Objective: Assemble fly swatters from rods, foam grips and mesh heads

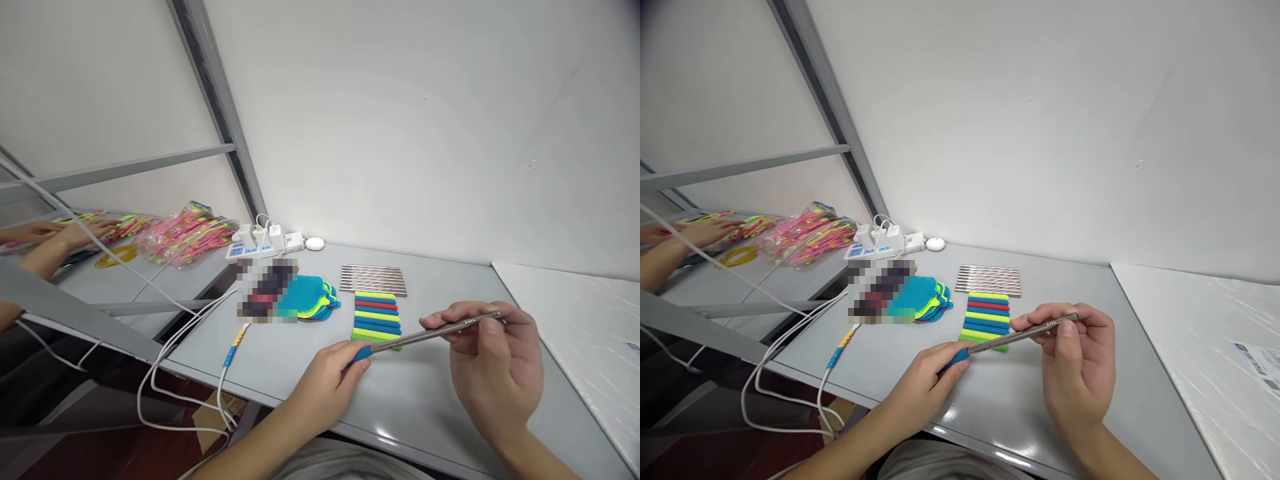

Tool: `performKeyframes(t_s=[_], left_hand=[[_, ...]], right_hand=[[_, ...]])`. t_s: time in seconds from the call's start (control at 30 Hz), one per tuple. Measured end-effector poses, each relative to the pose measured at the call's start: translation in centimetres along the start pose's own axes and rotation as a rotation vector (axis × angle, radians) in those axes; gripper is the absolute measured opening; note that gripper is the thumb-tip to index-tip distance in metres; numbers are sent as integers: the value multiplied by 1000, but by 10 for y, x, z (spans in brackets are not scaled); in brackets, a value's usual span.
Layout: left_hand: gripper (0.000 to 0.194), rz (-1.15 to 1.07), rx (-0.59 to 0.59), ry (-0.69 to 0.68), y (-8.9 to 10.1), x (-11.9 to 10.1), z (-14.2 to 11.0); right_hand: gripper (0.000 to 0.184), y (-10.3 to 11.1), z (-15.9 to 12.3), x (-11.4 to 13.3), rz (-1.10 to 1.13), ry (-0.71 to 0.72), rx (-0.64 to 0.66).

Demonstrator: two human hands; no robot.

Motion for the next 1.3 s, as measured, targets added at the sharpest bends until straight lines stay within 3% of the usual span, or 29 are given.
performKeyframes(t_s=[0.13,0.33,0.47,0.6,0.77,0.93,1.0,1.13,1.2,1.3], left_hand=[[32,24,10,-46,0,1,-1],[32,-21,18,-63,2,-1,-2],[29,-24,13,-48,3,-1,-3],[28,27,16,-79,3,0,-5],[32,274,-7,-174,0,8,-10],[35,467,-4,-279,1,8,-14],[35,365,-22,-292,9,2,-15],[37,-90,-78,-206,33,-9,-9],[50,-350,-28,-141,42,-11,-2],[73,-702,145,-34,43,-9,11]], right_hand=[[12,-3,-6,3,20,58,28],[12,-7,-11,1,0,-7,96],[6,-2,-15,-7,-181,-62,355],[4,16,-14,-7,-427,-78,556],[2,40,-9,6,-765,29,882],[5,46,-20,2,-880,111,1252],[11,46,-26,-2,-928,142,1293],[18,43,-32,-8,-975,157,1264],[18,41,-34,-9,-965,126,1258],[18,36,-40,-13,-951,104,1269]])
Point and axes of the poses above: each hand's wrist, its own z-axis towards the middle knuckle, its own y-axis out of the back of the hand, x = y × z, the point moved 2 cm from there along z, towards the middle knuckle, and after that the axes turned 11 degrees about y, right-handed, at the moved point
